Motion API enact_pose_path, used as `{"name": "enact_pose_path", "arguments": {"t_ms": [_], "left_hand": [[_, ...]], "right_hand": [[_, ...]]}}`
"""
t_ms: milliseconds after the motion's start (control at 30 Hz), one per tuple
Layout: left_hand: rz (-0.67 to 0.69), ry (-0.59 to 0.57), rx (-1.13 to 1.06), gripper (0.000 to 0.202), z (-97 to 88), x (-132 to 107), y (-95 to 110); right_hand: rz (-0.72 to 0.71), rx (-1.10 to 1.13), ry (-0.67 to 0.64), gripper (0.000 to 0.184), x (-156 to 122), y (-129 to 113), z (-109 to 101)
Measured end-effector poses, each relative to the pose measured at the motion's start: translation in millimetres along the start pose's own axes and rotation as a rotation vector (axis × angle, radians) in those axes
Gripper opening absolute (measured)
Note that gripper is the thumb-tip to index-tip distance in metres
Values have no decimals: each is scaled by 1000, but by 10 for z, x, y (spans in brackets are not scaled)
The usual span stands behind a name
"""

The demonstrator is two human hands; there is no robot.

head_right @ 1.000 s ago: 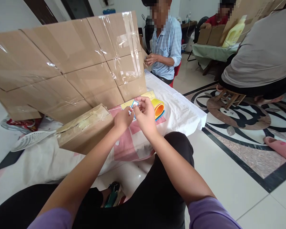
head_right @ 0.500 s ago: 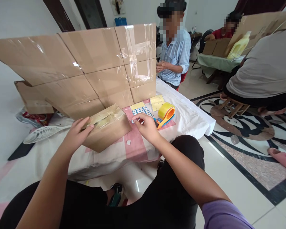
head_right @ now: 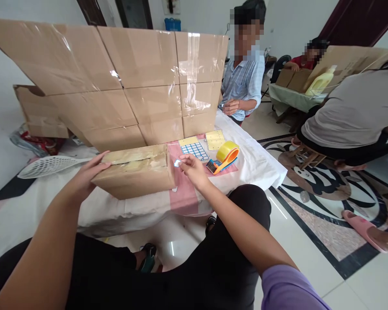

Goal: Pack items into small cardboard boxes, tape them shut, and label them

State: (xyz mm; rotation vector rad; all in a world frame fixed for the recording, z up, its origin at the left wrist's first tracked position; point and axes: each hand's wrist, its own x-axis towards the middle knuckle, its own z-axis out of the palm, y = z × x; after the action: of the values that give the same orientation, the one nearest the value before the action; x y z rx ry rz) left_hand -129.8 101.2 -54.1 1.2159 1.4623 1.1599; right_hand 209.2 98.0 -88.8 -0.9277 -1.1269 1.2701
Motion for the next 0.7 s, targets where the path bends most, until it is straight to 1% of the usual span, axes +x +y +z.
{"name": "enact_pose_path", "arguments": {"t_ms": [100, 167, 333, 400, 467, 533, 600, 633, 700], "left_hand": [[-27, -46, -94, 75, -47, 36, -42], [-40, -54, -118, 76, -65, 35, -51], [-102, -21, -51, 72, -30, -5, -14], [-94, -12, -12, 71, -8, -9, 1], [-80, -2, 28, 71, 1, 1, 4], [-75, 14, 56, 71, -2, 15, -4], [-70, 28, 59, 69, -9, 24, -16], [-62, 32, 53, 68, -11, 25, -20], [-48, 33, 42, 65, -9, 17, -23]], "right_hand": [[62, 23, -24, 38, -32, 118, 1], [79, 18, -44, 38, -41, 187, 11], [53, 52, -88, 40, -47, 332, 104], [33, 4, -92, 37, -44, 395, 144], [49, -117, -52, 37, -24, 460, 155], [67, -287, 33, 42, 15, 517, 131], [47, -424, 122, 42, 67, 558, 82], [26, -457, 146, 39, 90, 570, 55], [-5, -460, 135, 32, 119, 575, 8]]}}
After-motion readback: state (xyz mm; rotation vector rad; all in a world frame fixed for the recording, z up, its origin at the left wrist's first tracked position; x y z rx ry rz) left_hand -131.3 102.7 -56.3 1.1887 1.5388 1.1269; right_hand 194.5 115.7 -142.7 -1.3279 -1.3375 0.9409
